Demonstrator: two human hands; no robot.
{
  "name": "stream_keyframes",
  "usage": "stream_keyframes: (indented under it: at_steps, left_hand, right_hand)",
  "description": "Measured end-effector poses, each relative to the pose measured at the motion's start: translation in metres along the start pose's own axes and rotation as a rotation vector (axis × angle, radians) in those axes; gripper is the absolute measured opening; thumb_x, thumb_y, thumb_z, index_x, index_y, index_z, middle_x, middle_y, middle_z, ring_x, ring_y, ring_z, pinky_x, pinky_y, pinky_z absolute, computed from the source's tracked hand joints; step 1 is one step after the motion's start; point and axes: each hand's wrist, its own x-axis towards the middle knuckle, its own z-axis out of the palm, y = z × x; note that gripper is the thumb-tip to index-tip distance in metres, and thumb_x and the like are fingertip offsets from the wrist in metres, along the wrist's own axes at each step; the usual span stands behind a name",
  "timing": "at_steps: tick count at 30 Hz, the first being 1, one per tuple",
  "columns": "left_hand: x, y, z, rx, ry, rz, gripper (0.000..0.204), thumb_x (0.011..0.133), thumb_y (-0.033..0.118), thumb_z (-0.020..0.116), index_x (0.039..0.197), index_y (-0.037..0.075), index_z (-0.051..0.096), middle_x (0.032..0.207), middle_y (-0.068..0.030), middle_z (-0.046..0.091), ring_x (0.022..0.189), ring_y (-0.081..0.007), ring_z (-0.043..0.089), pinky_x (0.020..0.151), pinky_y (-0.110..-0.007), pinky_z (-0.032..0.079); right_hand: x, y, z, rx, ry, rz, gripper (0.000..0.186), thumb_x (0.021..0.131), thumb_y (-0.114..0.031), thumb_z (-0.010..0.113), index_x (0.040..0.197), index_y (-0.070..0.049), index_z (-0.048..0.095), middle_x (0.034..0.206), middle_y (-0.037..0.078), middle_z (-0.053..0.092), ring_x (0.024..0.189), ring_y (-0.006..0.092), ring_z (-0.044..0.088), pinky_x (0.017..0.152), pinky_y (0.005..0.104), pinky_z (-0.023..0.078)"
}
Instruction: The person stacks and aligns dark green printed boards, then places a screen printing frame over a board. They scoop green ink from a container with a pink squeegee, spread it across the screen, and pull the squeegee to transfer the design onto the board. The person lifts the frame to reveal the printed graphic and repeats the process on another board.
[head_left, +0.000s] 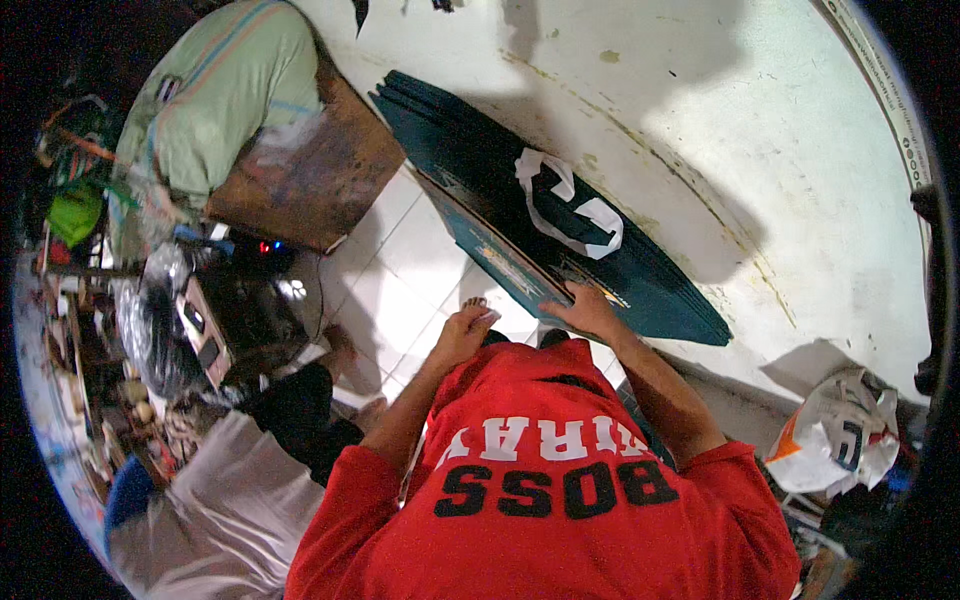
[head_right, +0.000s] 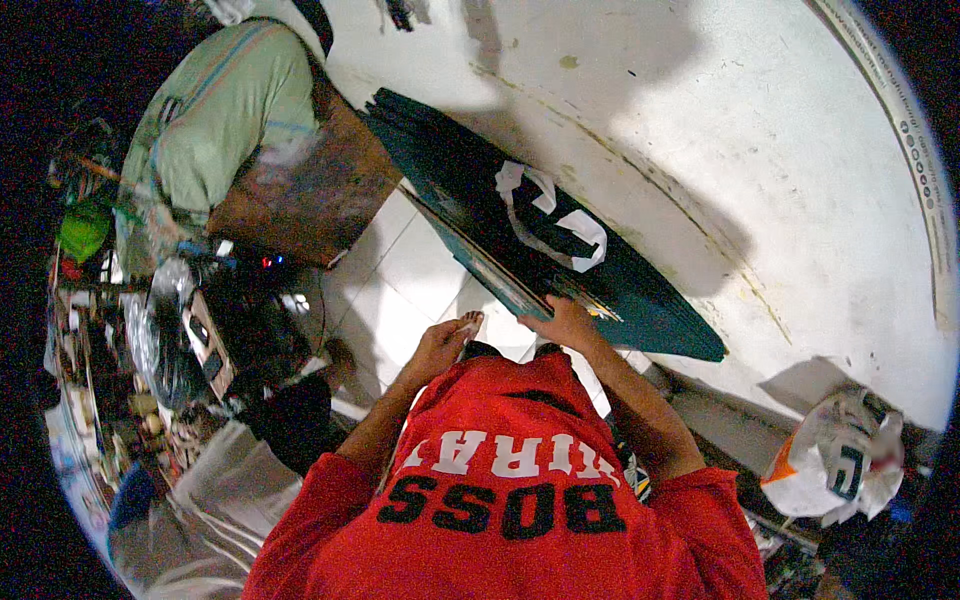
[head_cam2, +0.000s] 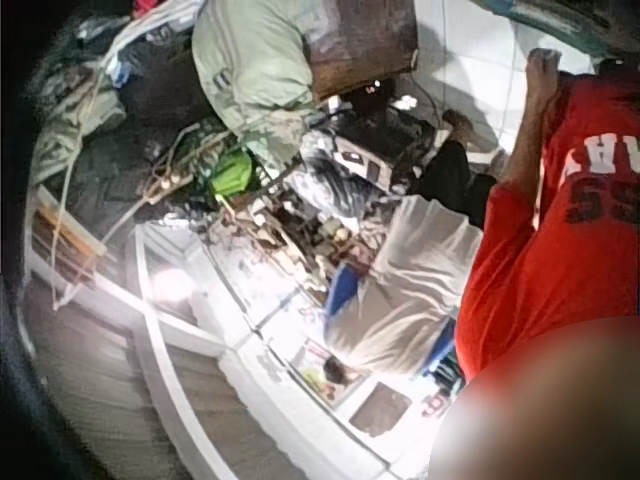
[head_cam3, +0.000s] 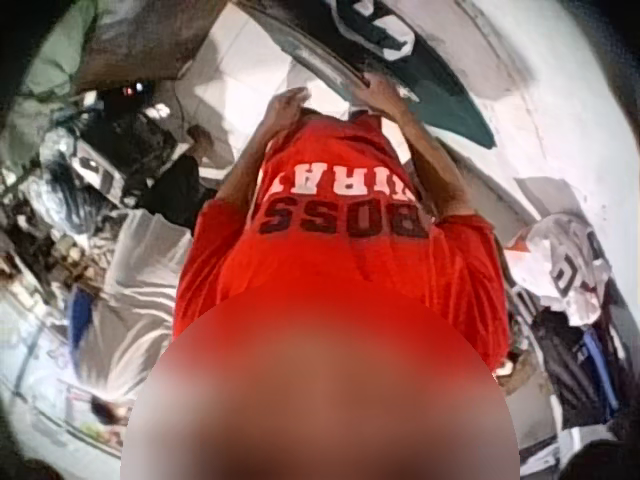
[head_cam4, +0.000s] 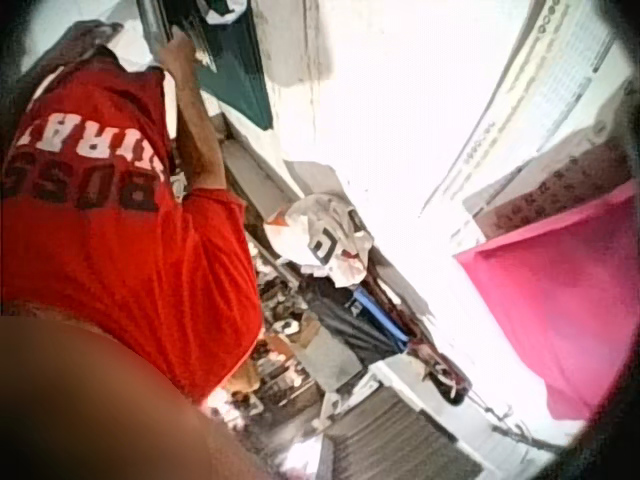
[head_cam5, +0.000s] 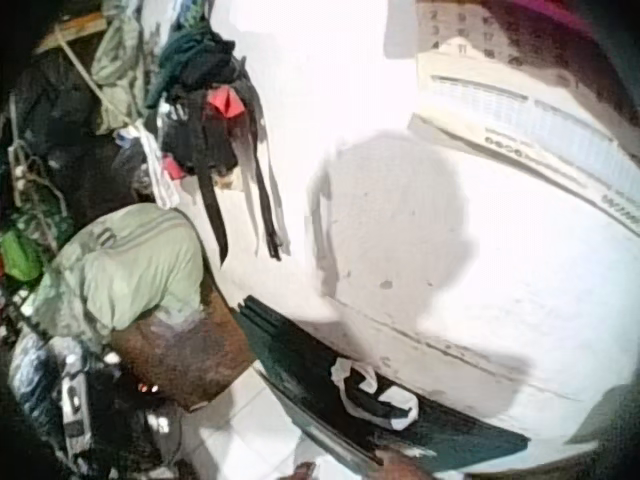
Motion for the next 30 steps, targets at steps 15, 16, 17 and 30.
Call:
stream_keyframes:
  at_steps: [15,16,17,30]
  left_hand:
    - [0.166,0.015,-0.032,0.143,-0.487,0.169,0.044,0.105,0.034,0.055,0.133,0.001,0.062,0.099,-0.0246,0.073,0.092,-0.0376,0.072,0.084,-0.044,0.055]
    - [0.172,0.013,-0.032,0.198,-0.499,0.237,0.041,0.105,0.035,0.054,0.125,0.002,0.067,0.100,-0.0250,0.072,0.093,-0.0422,0.071,0.083,-0.047,0.055]
    - [0.177,0.010,-0.035,0.364,-0.526,0.257,0.039,0.105,0.035,0.053,0.120,0.003,0.068,0.101,-0.0252,0.072,0.092,-0.0443,0.070,0.082,-0.049,0.055]
    - [0.105,-0.035,-0.018,0.926,-0.618,0.762,0.024,0.083,0.020,0.076,0.107,0.017,0.073,0.109,-0.0058,0.071,0.113,-0.0281,0.061,0.110,-0.054,0.035]
  right_hand:
    - [-0.032,-0.022,0.099,-0.044,0.197,0.269,0.033,0.089,-0.024,0.068,0.121,-0.013,0.074,0.100,0.019,0.075,0.088,0.0403,0.072,0.081,0.0498,0.058]
    - [-0.033,-0.028,0.101,-0.050,0.178,0.313,0.031,0.091,-0.023,0.068,0.119,-0.012,0.074,0.100,0.019,0.075,0.089,0.0402,0.072,0.081,0.0497,0.058]
    - [-0.037,-0.034,0.104,-0.078,0.156,0.320,0.028,0.094,-0.025,0.065,0.117,-0.012,0.075,0.100,0.018,0.075,0.089,0.0395,0.072,0.081,0.0495,0.058]
    - [-0.258,-0.048,0.177,0.082,0.326,0.518,0.033,0.090,-0.023,0.064,0.121,-0.015,0.071,0.105,0.014,0.073,0.091,0.0352,0.073,0.078,0.0487,0.059]
